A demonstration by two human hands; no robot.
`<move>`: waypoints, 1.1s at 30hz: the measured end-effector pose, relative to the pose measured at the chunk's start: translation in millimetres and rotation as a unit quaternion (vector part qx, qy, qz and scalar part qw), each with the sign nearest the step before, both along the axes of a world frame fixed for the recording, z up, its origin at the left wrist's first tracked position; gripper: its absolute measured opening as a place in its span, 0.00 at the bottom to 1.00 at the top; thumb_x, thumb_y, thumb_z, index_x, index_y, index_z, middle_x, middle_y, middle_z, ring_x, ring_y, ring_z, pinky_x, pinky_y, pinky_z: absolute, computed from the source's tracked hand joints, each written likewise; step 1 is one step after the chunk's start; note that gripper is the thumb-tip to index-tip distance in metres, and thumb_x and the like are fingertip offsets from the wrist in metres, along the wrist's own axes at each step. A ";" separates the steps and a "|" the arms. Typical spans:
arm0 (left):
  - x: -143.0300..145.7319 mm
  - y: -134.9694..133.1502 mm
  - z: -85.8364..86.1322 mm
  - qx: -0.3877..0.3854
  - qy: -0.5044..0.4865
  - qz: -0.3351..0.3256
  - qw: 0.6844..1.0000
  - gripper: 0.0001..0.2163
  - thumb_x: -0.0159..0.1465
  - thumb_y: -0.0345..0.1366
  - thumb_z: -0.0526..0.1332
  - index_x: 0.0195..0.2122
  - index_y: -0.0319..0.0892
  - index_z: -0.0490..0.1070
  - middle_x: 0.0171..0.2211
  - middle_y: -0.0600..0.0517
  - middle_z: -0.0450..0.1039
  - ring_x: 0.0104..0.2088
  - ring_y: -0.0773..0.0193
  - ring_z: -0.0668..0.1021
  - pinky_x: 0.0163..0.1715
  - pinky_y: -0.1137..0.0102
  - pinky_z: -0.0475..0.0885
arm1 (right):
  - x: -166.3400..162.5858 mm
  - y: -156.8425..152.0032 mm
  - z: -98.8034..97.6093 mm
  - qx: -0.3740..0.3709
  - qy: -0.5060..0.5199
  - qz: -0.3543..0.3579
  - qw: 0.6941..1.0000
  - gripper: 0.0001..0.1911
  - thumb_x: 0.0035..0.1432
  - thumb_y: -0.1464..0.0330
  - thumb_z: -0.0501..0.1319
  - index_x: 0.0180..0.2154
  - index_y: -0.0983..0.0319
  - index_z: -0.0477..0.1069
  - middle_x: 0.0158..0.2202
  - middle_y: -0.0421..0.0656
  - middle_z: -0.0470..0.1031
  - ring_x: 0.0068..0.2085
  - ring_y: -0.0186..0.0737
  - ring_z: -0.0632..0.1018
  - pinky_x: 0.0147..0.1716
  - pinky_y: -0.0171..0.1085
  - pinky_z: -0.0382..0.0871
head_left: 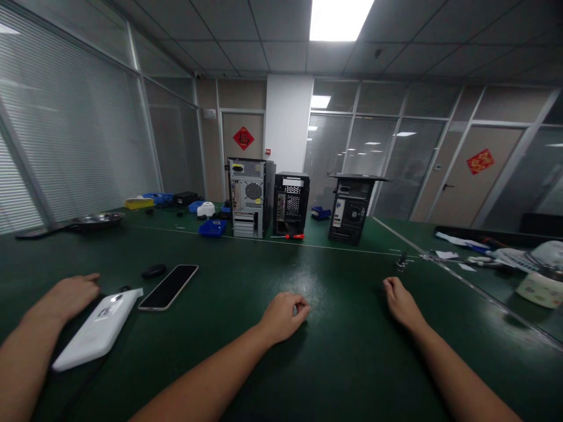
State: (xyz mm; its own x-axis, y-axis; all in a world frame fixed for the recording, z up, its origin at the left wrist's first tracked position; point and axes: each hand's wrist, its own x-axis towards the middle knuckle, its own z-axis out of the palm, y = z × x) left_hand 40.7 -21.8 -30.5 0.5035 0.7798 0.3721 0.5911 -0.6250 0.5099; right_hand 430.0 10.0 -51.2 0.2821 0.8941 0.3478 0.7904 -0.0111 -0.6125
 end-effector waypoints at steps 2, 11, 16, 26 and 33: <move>0.1 -0.7 0.7 -0.006 0.003 -0.002 1.000 0.10 0.67 0.39 0.57 0.38 0.43 0.78 0.34 0.50 0.79 0.36 0.60 0.77 0.39 0.69 0.65 | 17.6 7.5 -10.2 -0.016 0.041 -0.037 0.998 0.17 0.65 0.56 0.47 0.42 0.59 0.66 0.36 0.47 0.77 0.36 0.46 0.78 0.35 0.41 0.68; 0.5 -1.8 3.9 -0.013 0.017 -0.009 1.000 0.11 0.67 0.38 0.56 0.38 0.42 0.78 0.34 0.50 0.78 0.36 0.60 0.77 0.38 0.69 0.66 | 18.8 -6.4 13.6 0.075 0.057 -0.097 0.991 0.29 0.63 0.49 0.48 0.45 0.62 0.76 0.43 0.52 0.79 0.42 0.51 0.78 0.40 0.44 0.68; 0.6 -0.7 2.7 -0.016 0.016 -0.009 1.000 0.11 0.67 0.38 0.56 0.39 0.43 0.78 0.33 0.50 0.79 0.35 0.60 0.78 0.38 0.69 0.67 | 37.1 -20.0 24.1 0.106 0.053 -0.096 0.988 0.27 0.55 0.50 0.59 0.48 0.60 0.78 0.44 0.49 0.81 0.43 0.52 0.79 0.45 0.47 0.69; 1.2 -1.7 5.0 -0.020 0.020 -0.005 1.000 0.11 0.67 0.37 0.56 0.39 0.43 0.79 0.33 0.50 0.79 0.35 0.61 0.77 0.37 0.69 0.67 | 37.7 -14.8 13.7 0.058 -0.072 0.015 0.996 0.22 0.58 0.56 0.57 0.47 0.59 0.80 0.48 0.47 0.81 0.50 0.51 0.78 0.51 0.47 0.68; 1.2 -0.8 3.1 -0.022 0.023 0.002 0.999 0.12 0.67 0.38 0.56 0.40 0.42 0.79 0.34 0.49 0.79 0.35 0.60 0.78 0.38 0.69 0.67 | 38.9 -15.7 13.5 0.018 -0.050 -0.026 0.998 0.21 0.54 0.55 0.60 0.44 0.59 0.81 0.43 0.47 0.82 0.43 0.50 0.81 0.45 0.45 0.72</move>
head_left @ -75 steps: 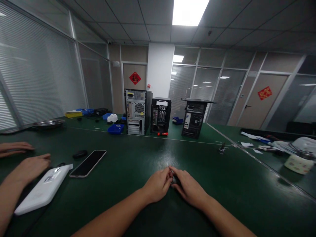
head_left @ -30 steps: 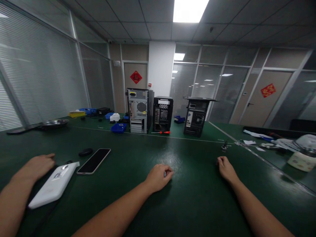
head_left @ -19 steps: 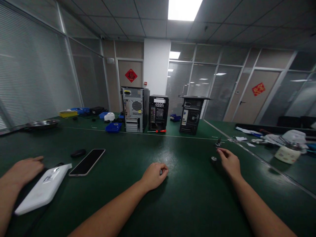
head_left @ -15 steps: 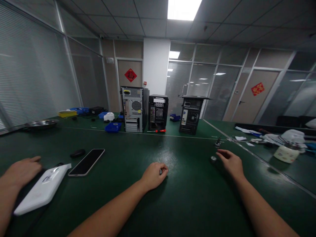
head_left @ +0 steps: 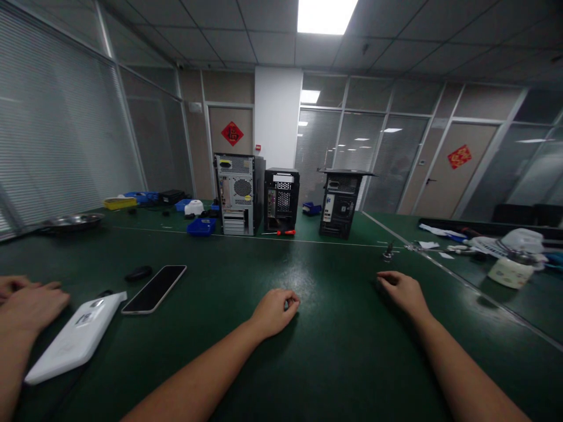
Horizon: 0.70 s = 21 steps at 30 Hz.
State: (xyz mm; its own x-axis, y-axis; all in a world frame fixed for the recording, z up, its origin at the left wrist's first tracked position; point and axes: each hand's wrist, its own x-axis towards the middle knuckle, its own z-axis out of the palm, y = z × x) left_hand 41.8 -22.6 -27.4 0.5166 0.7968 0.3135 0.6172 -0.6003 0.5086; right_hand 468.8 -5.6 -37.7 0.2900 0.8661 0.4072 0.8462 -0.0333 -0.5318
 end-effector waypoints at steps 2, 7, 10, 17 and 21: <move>-0.4 0.4 -1.1 0.003 -0.005 -0.001 1.000 0.12 0.67 0.38 0.56 0.39 0.43 0.79 0.34 0.50 0.79 0.35 0.60 0.77 0.37 0.69 0.67 | -0.7 -1.5 1.0 0.009 0.009 -0.011 1.000 0.21 0.53 0.55 0.61 0.43 0.59 0.80 0.41 0.46 0.82 0.43 0.49 0.81 0.45 0.45 0.72; -1.5 1.9 -3.9 0.010 -0.018 -0.012 1.000 0.11 0.67 0.38 0.56 0.39 0.43 0.79 0.34 0.50 0.78 0.35 0.61 0.77 0.37 0.70 0.66 | -5.4 -5.5 5.2 0.025 0.017 -0.020 0.999 0.22 0.51 0.51 0.63 0.40 0.59 0.79 0.38 0.46 0.82 0.40 0.48 0.81 0.41 0.44 0.72; -1.7 2.9 -5.0 0.011 -0.018 -0.016 1.000 0.11 0.67 0.38 0.56 0.39 0.43 0.78 0.32 0.50 0.78 0.34 0.61 0.77 0.36 0.70 0.66 | -8.2 -7.0 7.0 0.031 0.019 -0.026 0.999 0.22 0.50 0.49 0.64 0.37 0.60 0.79 0.36 0.47 0.82 0.39 0.49 0.80 0.40 0.44 0.72; -2.1 2.6 -4.7 0.009 -0.014 -0.020 1.000 0.11 0.67 0.38 0.56 0.39 0.43 0.78 0.33 0.50 0.78 0.34 0.61 0.77 0.36 0.70 0.66 | -4.9 -4.9 5.2 0.007 0.031 -0.012 0.999 0.19 0.50 0.51 0.63 0.34 0.59 0.78 0.37 0.46 0.82 0.39 0.48 0.80 0.41 0.43 0.71; -1.9 2.5 -4.7 0.005 -0.007 -0.017 1.000 0.11 0.67 0.38 0.56 0.40 0.43 0.78 0.33 0.50 0.78 0.35 0.61 0.77 0.37 0.70 0.67 | -0.2 -1.0 1.1 -0.009 0.033 -0.011 0.999 0.21 0.50 0.50 0.63 0.36 0.60 0.79 0.38 0.47 0.82 0.40 0.49 0.80 0.41 0.43 0.71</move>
State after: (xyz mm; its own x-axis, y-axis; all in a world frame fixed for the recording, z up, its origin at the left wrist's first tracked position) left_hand 39.9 -20.1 -32.1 0.5397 0.7748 0.3293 0.5888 -0.6270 0.5101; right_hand 468.6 -6.7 -36.6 0.3349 0.8657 0.3720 0.8086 -0.0614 -0.5851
